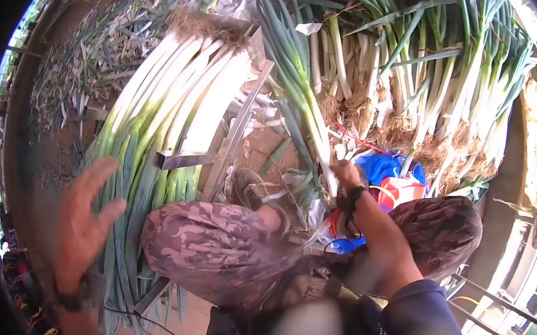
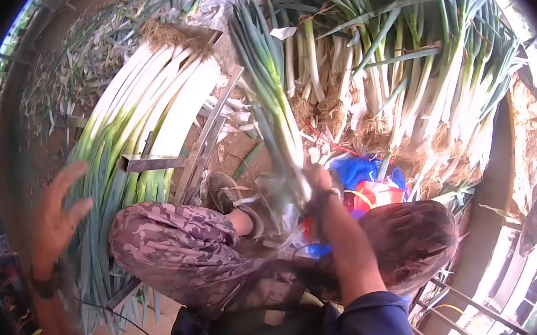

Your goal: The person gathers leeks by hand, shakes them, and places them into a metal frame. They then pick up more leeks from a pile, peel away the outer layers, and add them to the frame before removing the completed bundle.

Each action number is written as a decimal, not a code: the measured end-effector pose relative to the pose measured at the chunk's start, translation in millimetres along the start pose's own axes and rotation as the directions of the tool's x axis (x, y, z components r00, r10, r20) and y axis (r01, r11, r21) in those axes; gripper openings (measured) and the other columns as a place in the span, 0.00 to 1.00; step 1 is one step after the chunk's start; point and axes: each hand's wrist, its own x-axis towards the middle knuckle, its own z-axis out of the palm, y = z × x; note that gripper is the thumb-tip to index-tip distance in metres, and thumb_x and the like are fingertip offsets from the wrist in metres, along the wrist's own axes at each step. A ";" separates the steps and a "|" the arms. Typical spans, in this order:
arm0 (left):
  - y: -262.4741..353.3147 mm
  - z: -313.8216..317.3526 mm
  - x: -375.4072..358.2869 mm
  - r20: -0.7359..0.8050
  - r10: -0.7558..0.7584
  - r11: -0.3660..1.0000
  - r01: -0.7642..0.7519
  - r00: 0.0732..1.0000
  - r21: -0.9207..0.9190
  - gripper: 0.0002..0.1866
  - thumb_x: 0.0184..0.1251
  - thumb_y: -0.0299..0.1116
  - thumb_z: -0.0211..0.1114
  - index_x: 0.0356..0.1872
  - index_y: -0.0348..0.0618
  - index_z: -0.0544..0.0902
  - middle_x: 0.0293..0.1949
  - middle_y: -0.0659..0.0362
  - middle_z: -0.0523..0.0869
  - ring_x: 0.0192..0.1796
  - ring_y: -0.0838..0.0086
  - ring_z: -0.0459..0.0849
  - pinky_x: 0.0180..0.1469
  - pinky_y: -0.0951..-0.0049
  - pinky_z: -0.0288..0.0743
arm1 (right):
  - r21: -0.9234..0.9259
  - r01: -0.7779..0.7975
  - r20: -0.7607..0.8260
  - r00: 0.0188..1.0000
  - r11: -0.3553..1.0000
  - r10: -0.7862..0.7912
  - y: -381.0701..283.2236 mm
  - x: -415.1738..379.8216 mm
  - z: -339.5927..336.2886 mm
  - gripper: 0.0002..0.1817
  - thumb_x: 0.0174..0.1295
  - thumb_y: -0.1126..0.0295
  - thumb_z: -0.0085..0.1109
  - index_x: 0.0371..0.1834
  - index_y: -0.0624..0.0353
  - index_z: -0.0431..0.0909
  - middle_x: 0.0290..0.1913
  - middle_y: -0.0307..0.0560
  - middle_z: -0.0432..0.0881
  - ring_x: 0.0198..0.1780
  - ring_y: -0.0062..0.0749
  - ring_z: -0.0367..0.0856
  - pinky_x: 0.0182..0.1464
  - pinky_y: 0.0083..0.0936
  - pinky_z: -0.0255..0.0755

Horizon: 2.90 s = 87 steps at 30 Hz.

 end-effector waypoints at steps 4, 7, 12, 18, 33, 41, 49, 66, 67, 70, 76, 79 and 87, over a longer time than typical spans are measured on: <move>77.0 9.3 -13.8 0.167 0.121 0.993 -0.120 0.979 -0.016 0.28 0.63 0.38 0.70 0.62 0.36 0.78 0.62 0.44 0.79 0.68 0.52 0.74 0.71 0.54 0.64 | 0.007 0.060 -0.303 0.951 0.998 -0.055 -25.2 -33.8 31.8 0.34 0.55 0.49 0.63 0.62 0.58 0.76 0.46 0.66 0.86 0.52 0.55 0.85 0.54 0.43 0.78; 120.9 29.7 -19.2 0.224 0.272 0.962 -0.263 0.936 -0.072 0.26 0.64 0.37 0.70 0.61 0.36 0.78 0.60 0.44 0.80 0.64 0.50 0.77 0.70 0.53 0.65 | -0.079 0.009 -0.116 0.993 0.997 -0.018 -30.8 -20.7 32.7 0.33 0.55 0.47 0.60 0.57 0.59 0.77 0.42 0.65 0.86 0.47 0.56 0.86 0.49 0.45 0.78; 164.8 120.9 -10.1 0.196 0.370 0.813 -0.215 0.908 -0.541 0.26 0.65 0.37 0.71 0.61 0.34 0.78 0.54 0.44 0.84 0.58 0.51 0.82 0.64 0.59 0.73 | -0.075 0.267 -0.118 0.954 0.961 -0.275 -51.5 -33.3 35.2 0.29 0.57 0.46 0.56 0.46 0.63 0.77 0.33 0.65 0.85 0.38 0.59 0.86 0.40 0.50 0.77; 177.1 293.4 41.9 0.073 -0.008 0.477 0.068 0.997 -0.876 0.26 0.67 0.33 0.69 0.63 0.30 0.76 0.51 0.45 0.86 0.53 0.62 0.85 0.58 0.64 0.76 | 0.215 0.344 0.054 0.930 0.914 -0.363 -72.9 -46.9 28.9 0.31 0.59 0.49 0.61 0.56 0.64 0.77 0.41 0.65 0.85 0.46 0.57 0.85 0.48 0.47 0.77; 151.1 419.3 91.8 0.000 -0.289 0.691 0.209 0.957 -0.692 0.39 0.59 0.35 0.72 0.68 0.28 0.66 0.65 0.35 0.70 0.69 0.44 0.69 0.70 0.54 0.64 | 0.639 0.161 0.158 0.929 0.752 -0.334 -69.3 -75.4 -12.1 0.24 0.58 0.62 0.70 0.54 0.66 0.83 0.50 0.53 0.88 0.50 0.36 0.84 0.54 0.35 0.76; 189.5 408.0 90.3 0.319 0.076 0.479 0.246 0.945 -0.843 0.29 0.64 0.23 0.67 0.67 0.33 0.71 0.58 0.45 0.79 0.53 0.66 0.81 0.53 0.70 0.77 | 0.594 0.319 -0.550 0.831 0.738 0.084 1.7 -28.9 -122.3 0.20 0.63 0.59 0.62 0.51 0.63 0.83 0.43 0.54 0.88 0.44 0.41 0.87 0.50 0.32 0.79; 208.4 410.4 82.8 0.287 0.143 0.630 0.137 0.947 -0.765 0.23 0.61 0.25 0.70 0.59 0.31 0.79 0.57 0.45 0.83 0.61 0.58 0.81 0.63 0.64 0.75 | 0.389 -0.137 -0.552 0.757 0.911 0.350 96.4 -1.7 -177.1 0.21 0.58 0.53 0.63 0.48 0.55 0.82 0.45 0.57 0.86 0.46 0.53 0.85 0.51 0.46 0.77; 215.3 395.3 83.5 0.270 0.231 0.640 0.063 0.935 -0.766 0.23 0.63 0.27 0.69 0.58 0.29 0.79 0.55 0.44 0.85 0.57 0.61 0.84 0.60 0.66 0.77 | 0.197 0.208 -0.569 0.820 0.958 -0.061 71.7 -7.5 -155.2 0.19 0.62 0.59 0.59 0.49 0.60 0.81 0.43 0.60 0.85 0.47 0.54 0.84 0.50 0.44 0.75; 215.4 395.7 83.7 0.319 0.196 0.637 0.127 0.927 -0.760 0.22 0.63 0.26 0.68 0.58 0.28 0.79 0.54 0.45 0.85 0.56 0.61 0.84 0.60 0.66 0.77 | 0.204 0.284 -0.540 0.831 0.937 -0.134 70.6 4.2 -158.8 0.19 0.60 0.61 0.58 0.50 0.60 0.81 0.43 0.61 0.85 0.48 0.55 0.84 0.51 0.45 0.75; 200.3 416.6 82.4 0.367 0.131 0.588 0.225 0.921 -0.777 0.22 0.62 0.30 0.70 0.56 0.30 0.80 0.51 0.45 0.87 0.53 0.61 0.86 0.57 0.66 0.77 | 0.155 0.305 -0.575 0.801 0.940 -0.165 43.4 -13.2 -196.4 0.18 0.59 0.63 0.58 0.49 0.61 0.80 0.42 0.63 0.83 0.47 0.57 0.84 0.51 0.47 0.76; 198.2 430.4 85.3 0.339 0.150 0.603 0.186 0.929 -0.776 0.20 0.61 0.31 0.71 0.54 0.34 0.82 0.48 0.47 0.89 0.52 0.61 0.87 0.55 0.66 0.79 | -0.123 0.042 -0.732 0.671 0.992 -0.119 59.3 -19.6 -327.3 0.23 0.61 0.62 0.63 0.55 0.63 0.71 0.50 0.60 0.78 0.51 0.54 0.81 0.54 0.46 0.75; 200.4 430.4 83.2 0.354 0.141 0.599 0.205 0.924 -0.774 0.20 0.61 0.29 0.70 0.54 0.35 0.82 0.46 0.48 0.89 0.51 0.61 0.87 0.54 0.67 0.79 | -0.063 -0.061 -0.900 0.434 0.996 -0.030 94.0 -25.5 -379.2 0.31 0.60 0.65 0.58 0.65 0.67 0.65 0.55 0.67 0.76 0.56 0.59 0.76 0.59 0.46 0.71; 200.8 428.3 84.1 0.403 0.136 0.785 0.150 0.905 -0.601 0.20 0.60 0.24 0.69 0.55 0.32 0.81 0.45 0.49 0.89 0.47 0.66 0.88 0.50 0.70 0.81 | 0.104 -0.188 -0.783 0.590 0.977 0.197 154.0 -8.5 -408.9 0.52 0.53 0.47 0.70 0.73 0.70 0.56 0.52 0.70 0.81 0.55 0.56 0.81 0.58 0.43 0.75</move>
